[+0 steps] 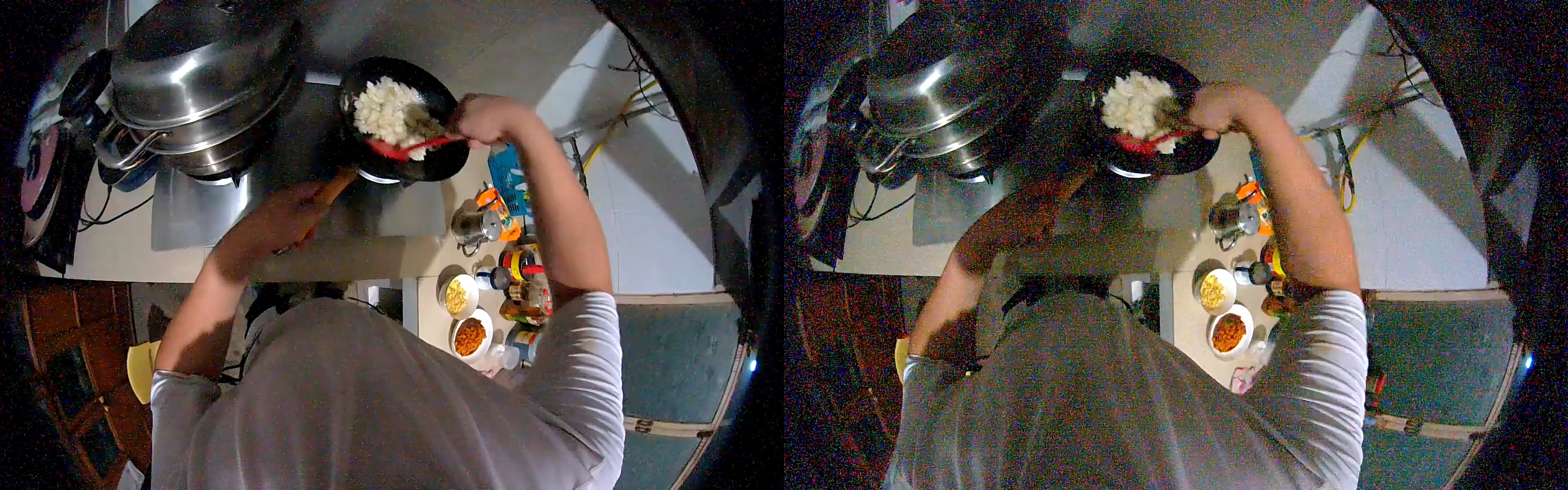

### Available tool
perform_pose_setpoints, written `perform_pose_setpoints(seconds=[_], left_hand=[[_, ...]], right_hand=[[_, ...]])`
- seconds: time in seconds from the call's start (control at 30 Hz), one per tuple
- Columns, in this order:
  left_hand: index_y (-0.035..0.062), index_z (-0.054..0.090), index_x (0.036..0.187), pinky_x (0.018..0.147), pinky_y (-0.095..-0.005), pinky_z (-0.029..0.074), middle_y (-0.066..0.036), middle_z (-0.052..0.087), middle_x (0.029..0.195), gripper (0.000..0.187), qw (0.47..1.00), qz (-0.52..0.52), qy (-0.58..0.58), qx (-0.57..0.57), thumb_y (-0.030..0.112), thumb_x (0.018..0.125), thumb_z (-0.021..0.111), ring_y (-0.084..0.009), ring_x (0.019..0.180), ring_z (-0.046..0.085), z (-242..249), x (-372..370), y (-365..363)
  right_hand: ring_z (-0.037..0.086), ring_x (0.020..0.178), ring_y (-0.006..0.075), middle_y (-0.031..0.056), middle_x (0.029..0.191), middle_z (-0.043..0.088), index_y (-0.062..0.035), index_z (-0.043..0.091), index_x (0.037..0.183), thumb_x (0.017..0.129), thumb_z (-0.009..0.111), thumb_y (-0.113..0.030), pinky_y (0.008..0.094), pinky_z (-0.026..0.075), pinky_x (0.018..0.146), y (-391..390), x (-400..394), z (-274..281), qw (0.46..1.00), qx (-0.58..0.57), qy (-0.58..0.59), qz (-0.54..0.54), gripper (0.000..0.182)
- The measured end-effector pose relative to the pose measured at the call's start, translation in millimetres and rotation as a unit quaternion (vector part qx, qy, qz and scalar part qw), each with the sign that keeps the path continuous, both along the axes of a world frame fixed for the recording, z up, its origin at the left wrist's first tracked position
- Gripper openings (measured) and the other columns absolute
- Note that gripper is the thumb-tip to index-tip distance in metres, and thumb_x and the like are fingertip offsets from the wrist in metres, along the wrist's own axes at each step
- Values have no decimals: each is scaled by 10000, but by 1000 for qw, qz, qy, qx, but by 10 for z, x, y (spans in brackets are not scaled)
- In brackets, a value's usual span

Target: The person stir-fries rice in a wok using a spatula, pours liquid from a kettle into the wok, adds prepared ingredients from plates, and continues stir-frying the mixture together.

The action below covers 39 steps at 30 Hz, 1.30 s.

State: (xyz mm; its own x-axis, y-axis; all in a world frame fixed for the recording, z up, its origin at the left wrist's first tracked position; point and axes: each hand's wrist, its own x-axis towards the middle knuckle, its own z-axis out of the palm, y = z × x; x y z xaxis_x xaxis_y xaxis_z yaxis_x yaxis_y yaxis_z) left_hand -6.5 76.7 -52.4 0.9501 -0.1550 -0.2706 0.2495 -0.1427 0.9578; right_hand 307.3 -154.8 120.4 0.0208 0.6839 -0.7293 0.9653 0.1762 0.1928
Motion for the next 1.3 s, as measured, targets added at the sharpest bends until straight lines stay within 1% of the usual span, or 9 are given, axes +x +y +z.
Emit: perform_pose_setpoints(seconds=[0.33,0.4,0.43,0.53,0.67,0.73,0.83,1.03,1.3], left_hand=[[100,562,1081,449,-286,401,-1,565,689,262,998,-12,60,15,335,994,485,-98,531,513,429,-36,-5],[104,563,1081,446,-287,398,2,562,689,265,996,-14,87,21,343,993,487,-96,529,510,443,-78,5],[108,563,1087,441,-284,396,4,560,686,273,997,-30,66,22,351,994,484,-93,530,508,528,-97,58],[111,559,1102,432,-276,388,5,555,680,286,998,-34,49,13,364,996,480,-86,529,505,385,-68,41],[113,545,1137,415,-269,371,4,550,672,303,999,-12,48,5,376,1002,479,-79,524,495,420,-90,60],[115,542,1154,420,-270,372,5,547,671,315,999,-25,42,17,385,1005,476,-78,527,491,537,-89,95],[115,546,1174,437,-270,384,7,545,672,328,998,-38,40,29,388,1007,476,-80,531,487,401,-62,54],[107,553,1215,446,-259,391,17,549,678,344,997,-17,77,12,368,993,522,-76,525,487,525,-85,19],[127,552,1227,429,-256,382,22,552,679,330,998,-12,69,-8,341,977,542,-72,526,502,561,-83,48]], right_hand=[[652,670,302,183,812,683,-13,688,844,854,617,-305,420,505,652,163,-432,233,899,74,-77,-424,301],[659,670,284,183,835,694,-14,703,829,878,608,-341,410,515,658,13,-451,447,991,80,-80,-70,344],[666,708,305,179,856,699,-23,706,858,869,604,-305,415,521,666,192,-677,591,960,46,-63,-270,300],[687,800,332,163,904,700,-50,704,936,876,582,-225,423,538,687,-35,-321,105,943,-77,-140,-291,221],[665,735,318,135,750,681,-64,712,895,880,603,-259,408,514,645,-102,-275,276,997,27,-40,-61,224],[647,704,323,127,725,675,-89,710,898,842,621,-240,419,501,624,-4,-409,350,884,22,-67,-461,183],[609,626,264,120,647,627,-74,686,793,852,612,-285,402,469,586,-47,-70,68,952,54,-51,-297,230],[551,542,216,82,593,603,-20,678,801,870,614,-357,400,430,550,-59,-195,-65,872,72,-37,-483,349],[595,607,311,161,655,621,-13,699,871,908,588,-262,397,491,608,-276,0,-155,928,150,-12,-342,275]])
